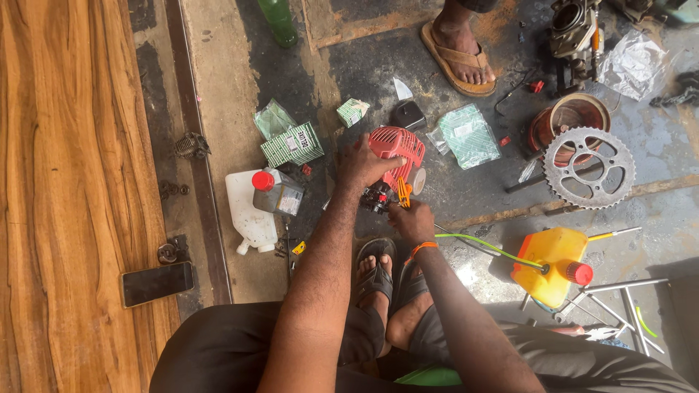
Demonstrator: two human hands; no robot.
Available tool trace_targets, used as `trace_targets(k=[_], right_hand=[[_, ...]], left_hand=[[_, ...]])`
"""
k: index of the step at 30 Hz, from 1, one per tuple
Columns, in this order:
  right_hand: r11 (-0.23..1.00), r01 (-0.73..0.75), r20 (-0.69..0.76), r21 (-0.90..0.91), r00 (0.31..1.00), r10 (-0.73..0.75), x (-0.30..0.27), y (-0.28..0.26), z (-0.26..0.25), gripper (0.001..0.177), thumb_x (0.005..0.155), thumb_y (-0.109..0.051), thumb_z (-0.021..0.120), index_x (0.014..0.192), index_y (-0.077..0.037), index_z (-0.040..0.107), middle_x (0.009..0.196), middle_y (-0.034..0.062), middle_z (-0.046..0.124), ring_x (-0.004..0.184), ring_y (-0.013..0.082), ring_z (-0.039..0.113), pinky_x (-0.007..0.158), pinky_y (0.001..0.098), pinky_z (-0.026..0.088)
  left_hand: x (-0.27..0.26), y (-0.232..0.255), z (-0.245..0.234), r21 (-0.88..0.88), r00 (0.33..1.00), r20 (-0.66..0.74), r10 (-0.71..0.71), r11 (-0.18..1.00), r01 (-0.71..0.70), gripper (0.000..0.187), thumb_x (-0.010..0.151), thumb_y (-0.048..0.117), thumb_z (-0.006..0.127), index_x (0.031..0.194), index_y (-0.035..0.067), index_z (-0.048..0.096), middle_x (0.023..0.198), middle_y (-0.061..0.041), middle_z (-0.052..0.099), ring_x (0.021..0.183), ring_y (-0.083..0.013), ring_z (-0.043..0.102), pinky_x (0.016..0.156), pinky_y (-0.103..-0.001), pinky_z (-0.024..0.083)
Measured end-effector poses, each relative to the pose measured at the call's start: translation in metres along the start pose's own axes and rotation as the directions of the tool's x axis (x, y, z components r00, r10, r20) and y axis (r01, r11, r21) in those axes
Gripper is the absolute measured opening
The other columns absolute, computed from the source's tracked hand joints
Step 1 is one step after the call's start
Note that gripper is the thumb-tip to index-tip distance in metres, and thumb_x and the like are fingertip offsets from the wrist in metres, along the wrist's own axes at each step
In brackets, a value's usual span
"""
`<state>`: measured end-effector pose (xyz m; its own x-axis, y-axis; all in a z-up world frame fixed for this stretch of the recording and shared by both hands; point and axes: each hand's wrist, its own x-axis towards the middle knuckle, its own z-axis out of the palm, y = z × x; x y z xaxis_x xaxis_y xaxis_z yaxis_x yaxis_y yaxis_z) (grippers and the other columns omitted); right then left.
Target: The person sits on the floor and uses a screwdriver to adjust components on a small red engine. They repeatedly pull the starter cord and manipulate the carburetor area while another person assists by handing over a fuel container.
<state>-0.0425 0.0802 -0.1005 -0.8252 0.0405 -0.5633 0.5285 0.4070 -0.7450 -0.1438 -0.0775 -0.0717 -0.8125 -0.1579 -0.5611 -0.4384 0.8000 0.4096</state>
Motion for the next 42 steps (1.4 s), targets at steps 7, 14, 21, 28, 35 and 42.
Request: trace_targets(k=[7,14,21,28,35,42], right_hand=[[0.993,0.017,0.043,0.117,0.999,-0.022,0.023,0.038,0.011,0.031,0.09,-0.029,0.072,0.095,0.001,0.075,0.075,0.0075,0.076,0.062,0.0154,0.072,0.06,0.0328,0.058],[0.951,0.224,0.134,0.211,0.958,-0.256,0.056,0.094,0.016,0.033,0.092,-0.032,0.07,0.102,-0.001,0.075,0.073,0.0063,0.066,0.059,0.0126,0.06,0.056,0.0335,0.048],[0.931,0.246,0.053,-0.268,0.969,-0.241,0.044,0.073,0.011,0.042,0.096,-0.041,0.064,0.106,-0.002,0.072,0.09,0.026,0.071,0.09,0.0441,0.069,0.079,0.0506,0.052],[0.952,0.091,-0.084,-0.292,0.989,-0.121,0.063,0.077,0.032,0.041,0.091,-0.041,0.068,0.11,-0.005,0.071,0.1,0.0279,0.072,0.102,0.0471,0.068,0.086,0.0546,0.054],[0.96,0.142,0.044,-0.24,0.99,-0.136,0.064,0.072,0.031,0.035,0.093,-0.039,0.061,0.106,-0.008,0.072,0.096,0.0247,0.073,0.09,0.0461,0.074,0.082,0.0544,0.057],[0.896,0.102,-0.054,-0.432,0.989,-0.138,0.071,0.078,0.037,0.034,0.094,-0.038,0.066,0.107,-0.009,0.074,0.101,0.0257,0.074,0.1,0.047,0.07,0.087,0.0559,0.054]], left_hand=[[0.01,-0.007,0.001,-0.068,0.999,-0.01,0.035,0.997,-0.036,0.135,0.065,0.08,0.074,0.164,0.014,0.012,0.162,-0.025,0.031,0.148,-0.0439,0.036,0.12,-0.058,0.035],[0.018,-0.008,0.003,-0.071,0.997,-0.051,0.053,0.996,-0.056,0.137,0.064,0.081,0.077,0.164,0.014,0.011,0.164,-0.023,0.029,0.148,-0.0441,0.034,0.122,-0.058,0.031],[0.003,-0.005,0.001,-0.068,1.0,0.004,0.029,0.997,-0.029,0.131,0.068,0.08,0.072,0.164,0.016,0.009,0.165,-0.021,0.025,0.148,-0.0441,0.033,0.119,-0.063,0.033],[0.005,-0.006,0.005,-0.013,0.994,-0.092,0.059,0.998,-0.061,0.126,0.067,0.079,0.076,0.162,0.015,0.023,0.159,-0.022,0.039,0.144,-0.0436,0.042,0.122,-0.062,0.031],[0.007,-0.008,-0.002,-0.071,0.986,-0.146,0.086,0.993,-0.097,0.129,0.064,0.076,0.082,0.162,0.016,0.023,0.159,-0.026,0.035,0.146,-0.046,0.035,0.12,-0.057,0.031],[-0.01,0.001,-0.003,-0.093,0.995,-0.091,0.043,0.994,-0.052,0.126,0.063,0.071,0.079,0.162,0.017,0.023,0.16,-0.022,0.039,0.146,-0.0422,0.041,0.118,-0.057,0.039]])
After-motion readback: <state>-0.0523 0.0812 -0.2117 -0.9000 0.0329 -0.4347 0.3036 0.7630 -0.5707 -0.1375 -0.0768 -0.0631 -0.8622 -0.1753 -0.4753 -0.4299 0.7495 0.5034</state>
